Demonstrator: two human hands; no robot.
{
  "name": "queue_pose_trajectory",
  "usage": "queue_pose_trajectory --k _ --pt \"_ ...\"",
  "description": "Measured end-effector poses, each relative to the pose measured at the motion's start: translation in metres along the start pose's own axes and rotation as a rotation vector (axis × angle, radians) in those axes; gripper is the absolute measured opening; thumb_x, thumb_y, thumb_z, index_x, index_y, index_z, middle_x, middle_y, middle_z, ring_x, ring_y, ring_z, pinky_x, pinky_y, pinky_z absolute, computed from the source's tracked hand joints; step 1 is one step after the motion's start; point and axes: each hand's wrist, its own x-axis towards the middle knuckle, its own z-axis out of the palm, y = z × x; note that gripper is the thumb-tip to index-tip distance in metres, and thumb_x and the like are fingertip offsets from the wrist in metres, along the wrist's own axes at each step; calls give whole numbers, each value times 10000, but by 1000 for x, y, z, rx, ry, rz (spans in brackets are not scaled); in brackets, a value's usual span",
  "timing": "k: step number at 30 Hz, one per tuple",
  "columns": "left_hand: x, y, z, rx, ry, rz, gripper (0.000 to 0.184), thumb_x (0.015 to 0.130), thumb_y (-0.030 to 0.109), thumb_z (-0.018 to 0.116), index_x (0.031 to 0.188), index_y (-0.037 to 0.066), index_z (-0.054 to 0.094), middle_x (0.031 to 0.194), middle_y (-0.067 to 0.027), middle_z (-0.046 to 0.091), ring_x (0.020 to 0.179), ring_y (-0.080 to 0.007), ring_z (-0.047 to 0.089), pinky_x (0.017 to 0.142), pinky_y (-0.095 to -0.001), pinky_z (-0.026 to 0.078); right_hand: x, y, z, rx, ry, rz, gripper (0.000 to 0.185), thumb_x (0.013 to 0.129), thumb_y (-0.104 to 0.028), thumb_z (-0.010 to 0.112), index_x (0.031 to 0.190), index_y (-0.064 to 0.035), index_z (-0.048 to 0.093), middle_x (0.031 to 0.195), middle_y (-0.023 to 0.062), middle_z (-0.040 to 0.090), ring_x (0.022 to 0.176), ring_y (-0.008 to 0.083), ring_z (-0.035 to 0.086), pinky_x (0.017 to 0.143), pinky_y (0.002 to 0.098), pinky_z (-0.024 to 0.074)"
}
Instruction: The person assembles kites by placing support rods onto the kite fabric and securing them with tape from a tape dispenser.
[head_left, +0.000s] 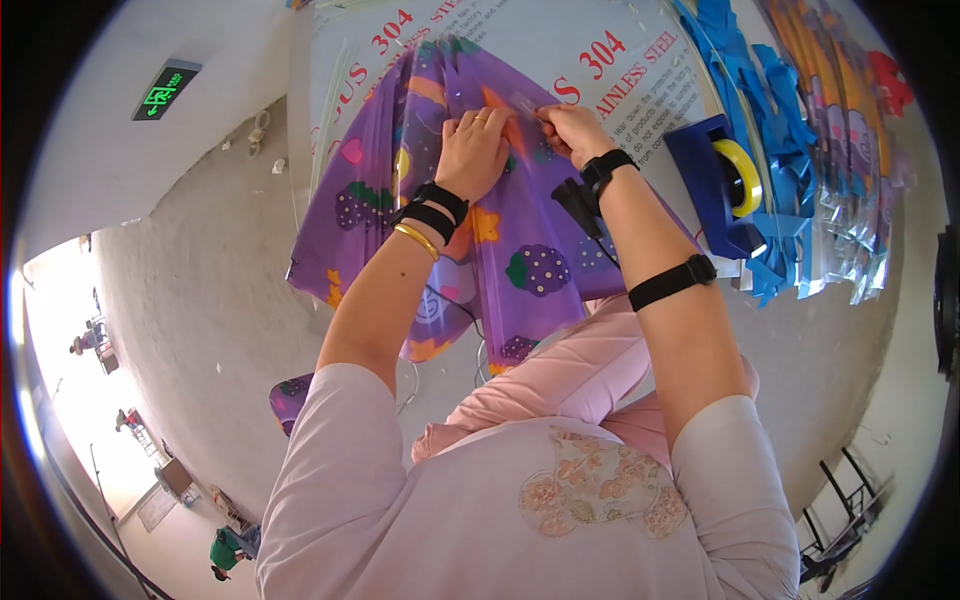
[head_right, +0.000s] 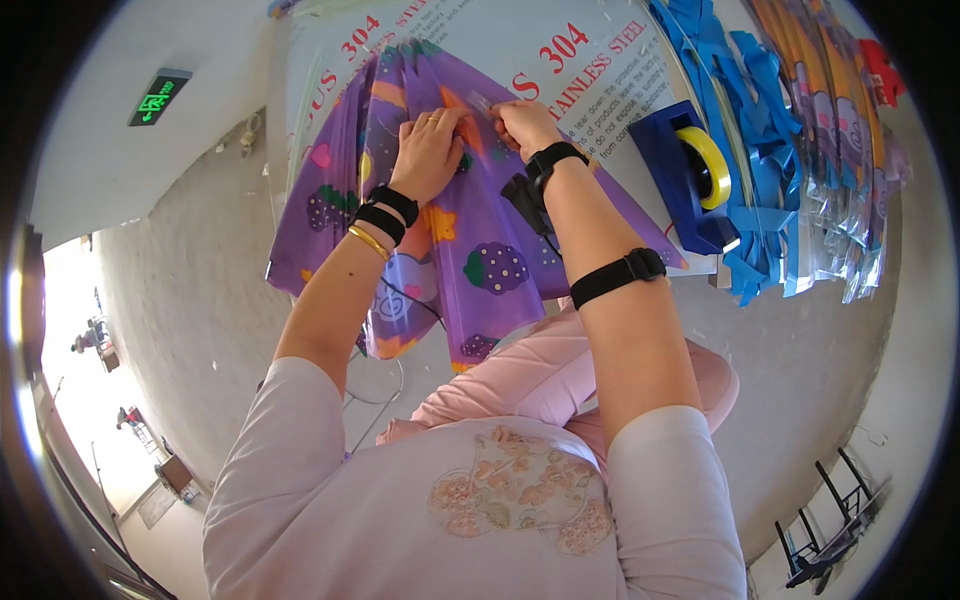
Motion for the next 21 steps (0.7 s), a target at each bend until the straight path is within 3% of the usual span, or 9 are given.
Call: queue_pose_trajectory --k 10,21 --pt "6 -5 4 3 0 -31 518 820 52 578 1331 96 503 1128 -70 628 1094 -256 574 898 -418 386 8 2 3 -38 49 -43 109 862 -100 695 830 4 678 651 38 608 518 126 526 495 277 419" --pt "14 -9 11 201 -52 58 606 809 57 571 1410 107 509 1127 -50 598 1081 -232 551 907 -387 374 10 7 4 -54 82 -102 128 856 -89 669 818 31 691 654 79 642 530 142 581 486 263 447"
